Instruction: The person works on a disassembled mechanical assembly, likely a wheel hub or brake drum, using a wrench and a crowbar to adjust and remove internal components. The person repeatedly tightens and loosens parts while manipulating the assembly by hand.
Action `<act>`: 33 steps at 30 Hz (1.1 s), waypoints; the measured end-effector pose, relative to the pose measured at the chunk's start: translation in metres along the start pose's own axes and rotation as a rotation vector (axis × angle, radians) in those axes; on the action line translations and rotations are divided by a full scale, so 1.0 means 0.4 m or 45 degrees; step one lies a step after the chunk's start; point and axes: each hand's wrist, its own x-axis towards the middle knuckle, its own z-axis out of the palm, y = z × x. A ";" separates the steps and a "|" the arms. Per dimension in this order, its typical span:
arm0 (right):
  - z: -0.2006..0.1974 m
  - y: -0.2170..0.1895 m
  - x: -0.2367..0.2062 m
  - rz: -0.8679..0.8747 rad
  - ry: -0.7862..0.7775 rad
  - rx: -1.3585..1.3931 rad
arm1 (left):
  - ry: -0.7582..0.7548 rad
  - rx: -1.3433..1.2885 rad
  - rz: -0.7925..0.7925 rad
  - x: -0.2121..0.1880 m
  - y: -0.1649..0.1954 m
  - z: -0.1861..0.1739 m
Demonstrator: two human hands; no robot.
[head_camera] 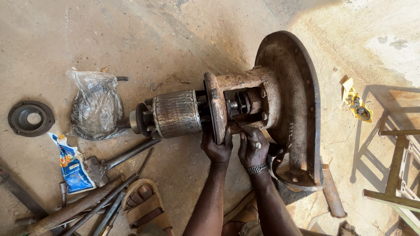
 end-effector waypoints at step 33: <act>0.047 0.062 0.078 -0.019 -0.142 -0.128 | 0.018 -0.014 0.028 0.011 0.003 0.008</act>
